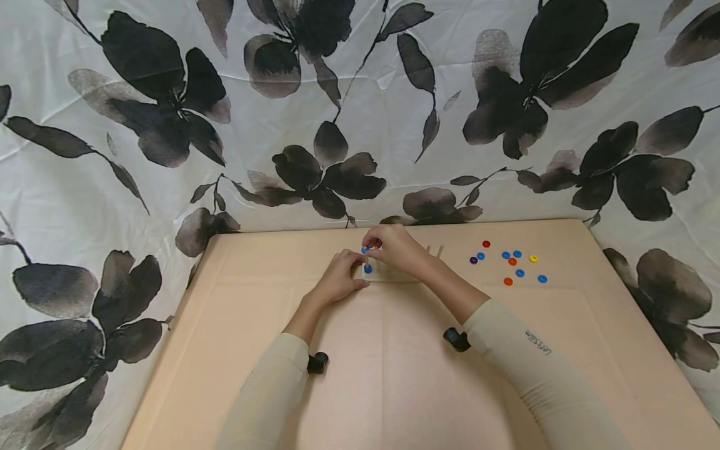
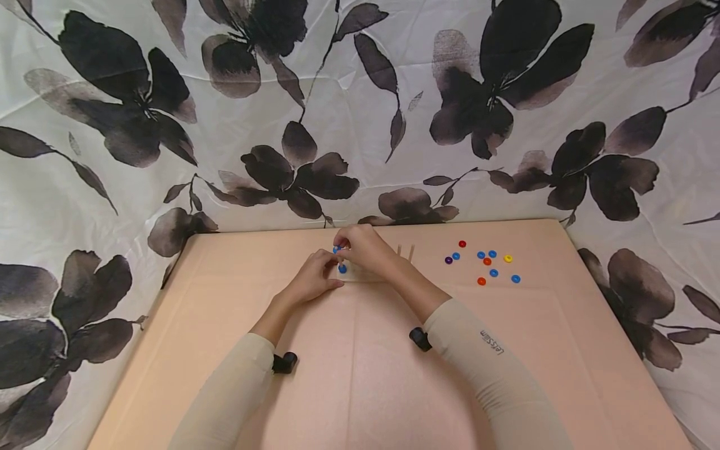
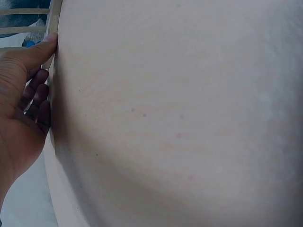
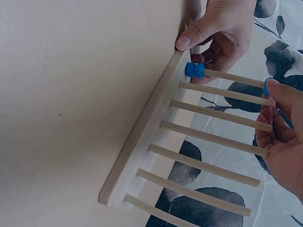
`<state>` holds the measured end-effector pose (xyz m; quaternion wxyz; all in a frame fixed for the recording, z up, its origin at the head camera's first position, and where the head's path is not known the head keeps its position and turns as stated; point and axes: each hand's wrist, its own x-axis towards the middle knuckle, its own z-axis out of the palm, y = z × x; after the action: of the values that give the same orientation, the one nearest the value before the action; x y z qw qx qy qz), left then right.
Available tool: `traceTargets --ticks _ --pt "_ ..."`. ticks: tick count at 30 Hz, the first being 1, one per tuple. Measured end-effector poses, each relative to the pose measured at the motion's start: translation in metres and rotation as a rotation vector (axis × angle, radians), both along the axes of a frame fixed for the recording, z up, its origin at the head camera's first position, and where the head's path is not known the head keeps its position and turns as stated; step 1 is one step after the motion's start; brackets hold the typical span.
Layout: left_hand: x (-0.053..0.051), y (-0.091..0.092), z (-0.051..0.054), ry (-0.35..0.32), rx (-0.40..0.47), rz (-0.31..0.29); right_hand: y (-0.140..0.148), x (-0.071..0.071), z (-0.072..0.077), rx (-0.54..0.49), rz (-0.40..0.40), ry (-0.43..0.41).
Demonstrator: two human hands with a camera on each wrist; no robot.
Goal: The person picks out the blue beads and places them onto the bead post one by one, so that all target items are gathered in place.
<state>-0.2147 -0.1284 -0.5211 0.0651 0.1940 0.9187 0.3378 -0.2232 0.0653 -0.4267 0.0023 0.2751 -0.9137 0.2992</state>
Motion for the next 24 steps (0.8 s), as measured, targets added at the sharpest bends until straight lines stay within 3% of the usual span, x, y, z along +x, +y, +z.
traceTargets --ticks 14,24 --pt "0.001 0.000 0.002 -0.009 -0.010 -0.001 0.011 0.003 0.006 0.017 -0.053 -0.025" --pt "0.000 0.000 0.001 -0.028 -0.017 0.011 0.043 0.017 0.013 -0.088 -0.100 -0.015"
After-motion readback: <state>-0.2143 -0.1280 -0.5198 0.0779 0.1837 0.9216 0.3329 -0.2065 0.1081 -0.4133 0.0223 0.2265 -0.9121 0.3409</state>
